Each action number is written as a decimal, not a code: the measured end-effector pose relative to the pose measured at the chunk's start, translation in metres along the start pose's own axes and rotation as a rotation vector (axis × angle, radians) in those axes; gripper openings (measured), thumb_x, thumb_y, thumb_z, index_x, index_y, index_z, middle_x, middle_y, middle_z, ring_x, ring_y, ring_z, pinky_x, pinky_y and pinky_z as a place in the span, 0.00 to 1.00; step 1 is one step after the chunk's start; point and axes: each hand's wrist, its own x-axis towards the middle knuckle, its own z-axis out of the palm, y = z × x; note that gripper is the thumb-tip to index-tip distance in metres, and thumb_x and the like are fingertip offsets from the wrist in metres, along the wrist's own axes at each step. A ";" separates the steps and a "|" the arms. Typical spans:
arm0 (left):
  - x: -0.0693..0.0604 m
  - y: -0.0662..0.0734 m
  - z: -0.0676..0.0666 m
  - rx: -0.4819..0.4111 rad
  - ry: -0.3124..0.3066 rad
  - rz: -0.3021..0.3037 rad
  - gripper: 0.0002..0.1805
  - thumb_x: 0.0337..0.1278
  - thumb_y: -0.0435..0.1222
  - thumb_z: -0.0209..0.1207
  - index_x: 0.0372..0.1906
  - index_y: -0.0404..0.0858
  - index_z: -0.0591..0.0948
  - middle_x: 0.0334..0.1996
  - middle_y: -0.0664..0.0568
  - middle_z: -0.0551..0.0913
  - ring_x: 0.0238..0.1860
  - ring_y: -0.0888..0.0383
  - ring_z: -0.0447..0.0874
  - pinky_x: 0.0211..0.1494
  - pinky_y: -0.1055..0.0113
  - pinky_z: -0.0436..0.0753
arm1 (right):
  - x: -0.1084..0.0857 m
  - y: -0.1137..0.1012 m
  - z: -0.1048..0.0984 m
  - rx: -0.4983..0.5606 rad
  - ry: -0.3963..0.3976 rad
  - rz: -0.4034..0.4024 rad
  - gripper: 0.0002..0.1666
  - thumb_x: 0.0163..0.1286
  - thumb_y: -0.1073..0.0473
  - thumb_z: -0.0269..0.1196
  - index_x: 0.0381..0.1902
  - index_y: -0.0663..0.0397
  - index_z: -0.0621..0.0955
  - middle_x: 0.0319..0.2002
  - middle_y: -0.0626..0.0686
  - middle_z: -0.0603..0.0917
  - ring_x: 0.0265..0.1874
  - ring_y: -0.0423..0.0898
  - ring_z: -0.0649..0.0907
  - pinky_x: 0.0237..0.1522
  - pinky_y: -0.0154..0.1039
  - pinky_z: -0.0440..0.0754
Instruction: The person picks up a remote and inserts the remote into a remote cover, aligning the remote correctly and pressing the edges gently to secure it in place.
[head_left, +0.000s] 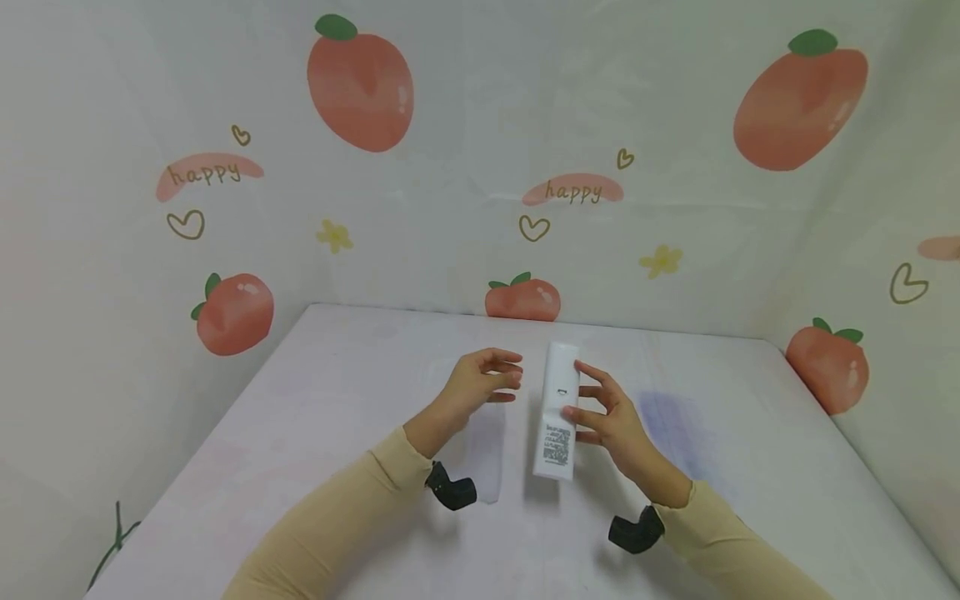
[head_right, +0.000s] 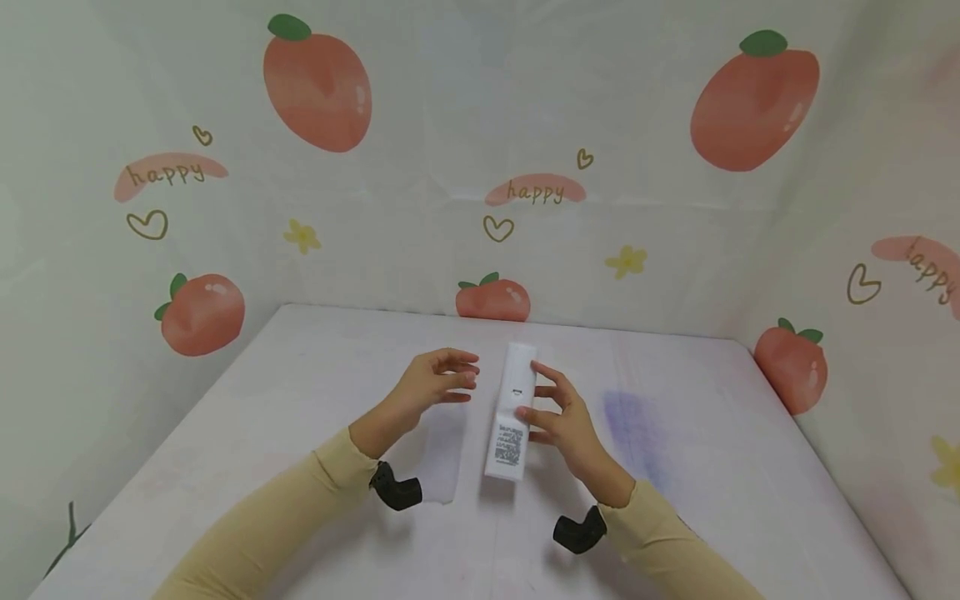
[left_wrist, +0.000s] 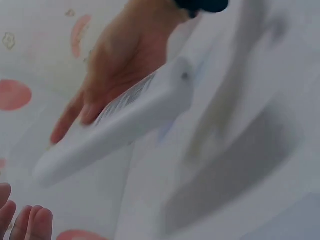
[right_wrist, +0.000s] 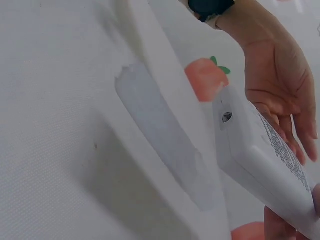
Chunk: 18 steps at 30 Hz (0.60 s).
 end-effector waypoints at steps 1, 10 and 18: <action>0.002 0.002 -0.005 -0.008 0.021 0.012 0.17 0.60 0.28 0.61 0.54 0.31 0.79 0.44 0.42 0.83 0.36 0.59 0.84 0.44 0.59 0.86 | 0.000 0.000 0.000 0.003 -0.003 0.000 0.44 0.63 0.64 0.67 0.72 0.37 0.62 0.57 0.60 0.70 0.43 0.50 0.82 0.44 0.52 0.85; 0.016 -0.012 -0.039 0.079 0.182 -0.009 0.16 0.59 0.26 0.60 0.52 0.28 0.78 0.44 0.40 0.81 0.40 0.52 0.83 0.45 0.59 0.86 | 0.001 0.001 -0.001 0.016 -0.004 -0.018 0.44 0.62 0.64 0.67 0.72 0.39 0.62 0.57 0.60 0.71 0.43 0.49 0.83 0.44 0.51 0.85; 0.017 -0.045 -0.046 0.248 0.179 -0.148 0.17 0.57 0.27 0.62 0.51 0.26 0.77 0.40 0.40 0.83 0.39 0.50 0.84 0.42 0.61 0.86 | 0.002 0.001 0.002 0.005 -0.007 -0.020 0.44 0.63 0.64 0.67 0.72 0.38 0.62 0.57 0.60 0.71 0.43 0.50 0.82 0.44 0.51 0.85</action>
